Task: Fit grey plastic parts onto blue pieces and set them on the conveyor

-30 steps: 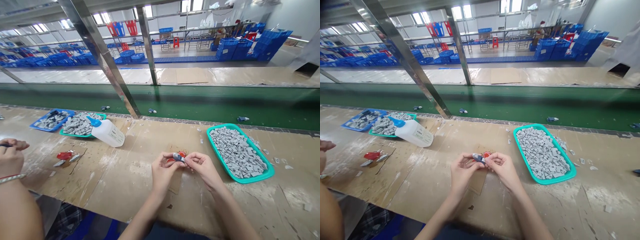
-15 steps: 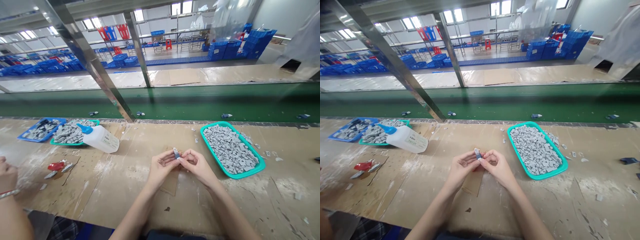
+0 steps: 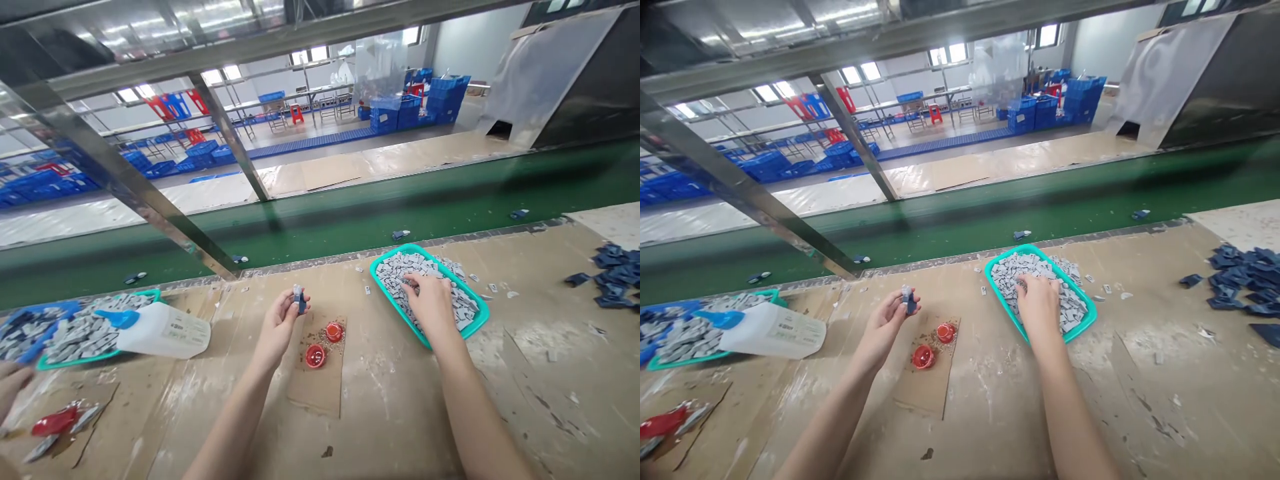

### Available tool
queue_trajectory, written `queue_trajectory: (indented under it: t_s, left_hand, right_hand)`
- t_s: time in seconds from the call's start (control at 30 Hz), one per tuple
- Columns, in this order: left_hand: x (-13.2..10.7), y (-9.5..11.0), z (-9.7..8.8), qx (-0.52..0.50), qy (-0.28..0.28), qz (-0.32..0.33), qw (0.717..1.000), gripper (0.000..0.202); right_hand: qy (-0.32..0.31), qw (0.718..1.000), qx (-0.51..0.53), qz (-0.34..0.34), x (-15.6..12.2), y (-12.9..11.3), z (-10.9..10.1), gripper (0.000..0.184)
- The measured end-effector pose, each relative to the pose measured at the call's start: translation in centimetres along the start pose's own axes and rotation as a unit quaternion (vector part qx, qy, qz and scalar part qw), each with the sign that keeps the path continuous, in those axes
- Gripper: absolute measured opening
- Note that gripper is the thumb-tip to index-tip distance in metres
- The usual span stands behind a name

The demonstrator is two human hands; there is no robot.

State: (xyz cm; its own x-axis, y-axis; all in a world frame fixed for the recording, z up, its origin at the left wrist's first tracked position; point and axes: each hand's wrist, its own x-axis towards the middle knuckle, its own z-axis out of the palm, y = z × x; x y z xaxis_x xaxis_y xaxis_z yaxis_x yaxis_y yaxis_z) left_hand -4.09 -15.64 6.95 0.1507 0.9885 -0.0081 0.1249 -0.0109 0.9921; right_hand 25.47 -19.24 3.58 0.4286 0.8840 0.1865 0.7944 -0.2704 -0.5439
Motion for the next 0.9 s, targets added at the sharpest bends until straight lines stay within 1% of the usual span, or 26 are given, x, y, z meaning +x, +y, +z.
queue_trajectory:
  t_s: [0.07,0.13,0.2,0.27,0.33,0.4,0.5,0.6,0.7,0.77,0.83,0.9]
  left_hand:
    - [0.8,-0.1,-0.1,0.053,-0.015,0.017,0.998,0.032]
    - [2.2,-0.5,-0.1,0.127,-0.022,0.054,0.99,0.031]
    - [4.4,-0.9,0.1,0.19,-0.026,0.088,0.978,0.032]
    - [7.2,-1.2,0.6,0.232,-0.025,0.103,0.967,0.033]
    - [10.4,-1.3,1.5,0.274,-0.023,0.109,0.955,0.031]
    - [13.3,-1.4,2.7,0.321,-0.025,0.113,0.94,0.028]
    - [16.7,-1.5,5.2,0.386,-0.042,0.115,0.914,0.024]
    - [18.6,-1.5,8.0,0.436,-0.061,0.12,0.89,0.028]
    - [19.8,-1.4,11.0,0.467,-0.078,0.132,0.871,0.029]
    - [20.3,-1.3,13.0,0.475,-0.098,0.144,0.863,0.03]
    - [20.8,-1.1,14.9,0.475,-0.123,0.156,0.857,0.031]
    - [21.1,-1.1,16.4,0.472,-0.145,0.161,0.854,0.031]
  right_hand:
    - [0.006,1.0,0.006,0.01,0.1,-0.2,0.6,0.023]
    - [0.01,1.0,0.016,0.017,0.1,-0.6,1.0,0.02]
    - [0.01,0.999,0.033,0.018,-0.1,-0.8,1.2,0.016]
    - [0.01,0.998,0.057,0.019,-0.3,-0.9,1.3,0.014]
    - [0.013,0.996,0.087,0.024,-0.4,-0.9,1.3,0.013]
    - [0.018,0.991,0.126,0.031,-0.5,-1.0,1.0,0.013]
    - [0.013,0.977,0.209,0.034,-0.7,-1.4,0.3,0.013]
    - [-0.033,0.948,0.316,0.022,-1.2,-2.4,-0.2,0.017]
    - [-0.102,0.905,0.413,0.007,-2.2,-3.8,-0.1,0.025]
    - [-0.144,0.881,0.451,0.001,-3.0,-4.8,0.2,0.028]
    - [-0.185,0.852,0.489,0.018,-3.7,-5.6,0.5,0.029]
    - [-0.217,0.815,0.534,0.06,-4.3,-6.1,0.7,0.028]
